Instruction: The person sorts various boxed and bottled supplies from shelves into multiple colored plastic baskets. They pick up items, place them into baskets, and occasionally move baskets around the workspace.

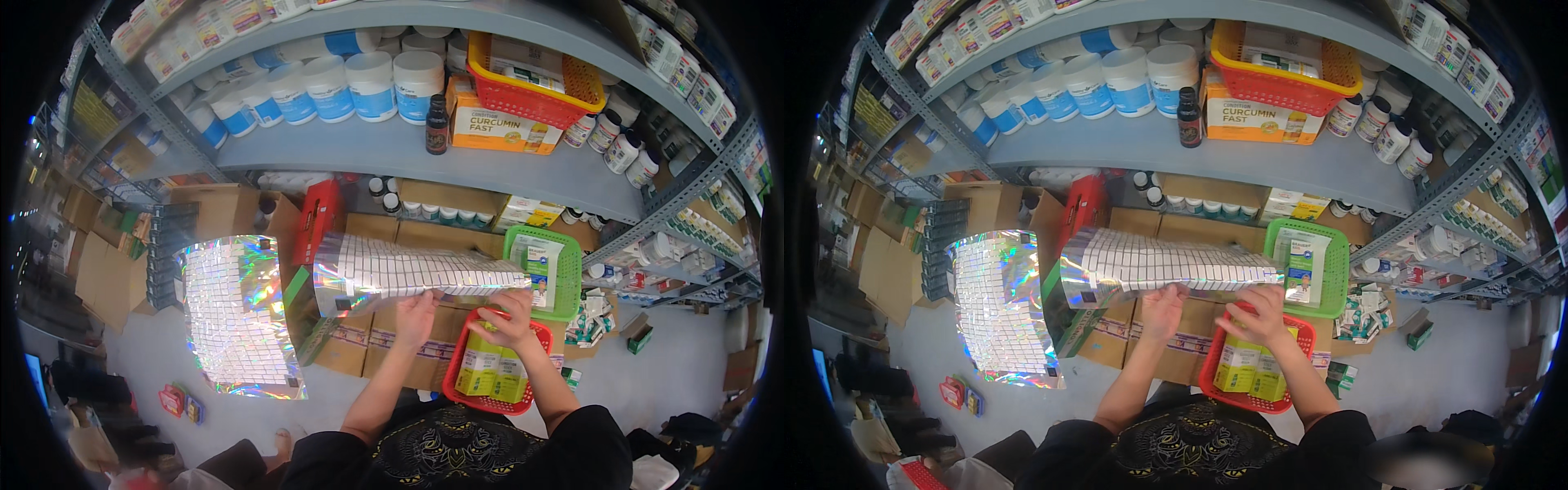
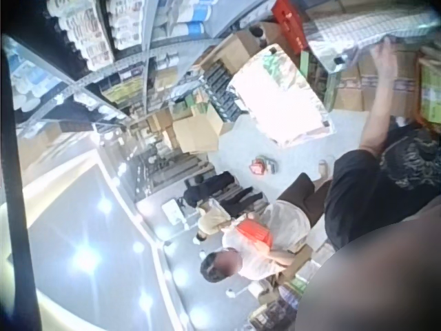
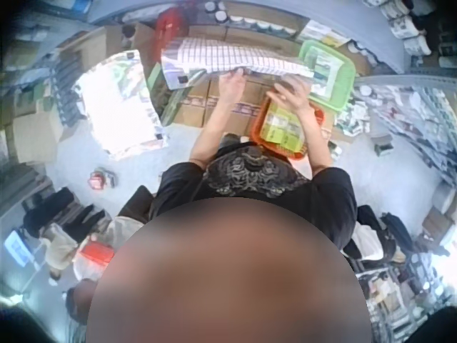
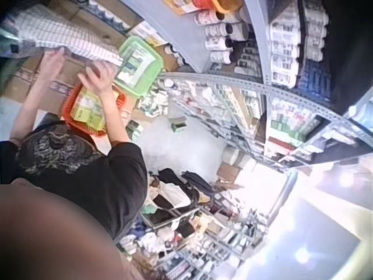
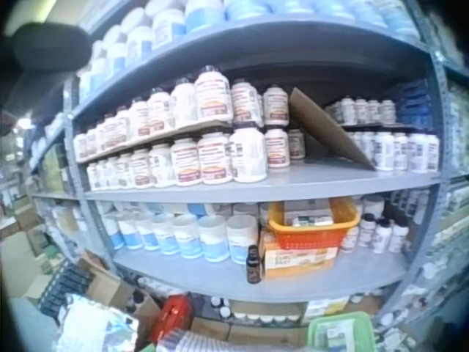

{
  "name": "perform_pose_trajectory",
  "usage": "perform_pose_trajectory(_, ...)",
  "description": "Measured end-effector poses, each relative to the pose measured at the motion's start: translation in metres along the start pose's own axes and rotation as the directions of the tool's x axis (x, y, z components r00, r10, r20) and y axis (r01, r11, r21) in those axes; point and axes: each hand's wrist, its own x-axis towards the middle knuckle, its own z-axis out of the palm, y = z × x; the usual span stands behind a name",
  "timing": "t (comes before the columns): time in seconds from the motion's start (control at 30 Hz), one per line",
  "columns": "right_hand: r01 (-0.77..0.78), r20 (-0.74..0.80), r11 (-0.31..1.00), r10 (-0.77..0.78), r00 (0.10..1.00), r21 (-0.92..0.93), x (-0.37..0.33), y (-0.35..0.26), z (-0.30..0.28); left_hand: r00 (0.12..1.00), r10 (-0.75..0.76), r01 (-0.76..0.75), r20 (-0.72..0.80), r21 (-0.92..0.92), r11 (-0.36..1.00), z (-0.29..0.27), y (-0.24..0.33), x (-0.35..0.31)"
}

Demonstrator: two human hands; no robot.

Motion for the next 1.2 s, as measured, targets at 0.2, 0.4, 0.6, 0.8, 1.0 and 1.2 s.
perform_pose_trajectory(0.2,-0.233,0.089,0.972,0.230,0.969,0.024,0.045,-0.029,-0.016,0.991,-0.098,0.109,-0.087,0.129,0.986,0.002,0.022,-0.012)
perform_pose_trajectory(0.4,-0.275,0.339,0.950,0.213,0.916,0.148,0.064,-0.032,0.019,0.985,-0.155,0.120,0.072,0.353,0.928,0.002,0.026,-0.020)
perform_pose_trajectory(0.6,-0.208,0.379,0.956,0.118,0.918,0.205,0.072,-0.015,0.022,0.947,0.218,-0.169,-0.236,0.211,0.963,0.032,0.081,-0.019)
perform_pose_trajectory(0.8,-0.303,0.327,0.867,0.176,0.929,0.396,0.125,-0.061,0.022,0.892,0.265,-0.004,-0.366,0.580,0.815,0.052,0.082,-0.016)
perform_pose_trajectory(1.0,-0.386,0.362,0.828,0.242,0.900,0.407,0.120,-0.053,0.042,0.897,0.296,-0.104,-0.328,0.493,0.864,0.055,0.077,-0.006)
perform_pose_trajectory(1.2,-0.432,0.309,0.803,0.323,0.894,0.410,0.125,-0.063,0.040,0.936,0.301,-0.199,-0.185,0.428,0.882,0.058,0.068,-0.006)
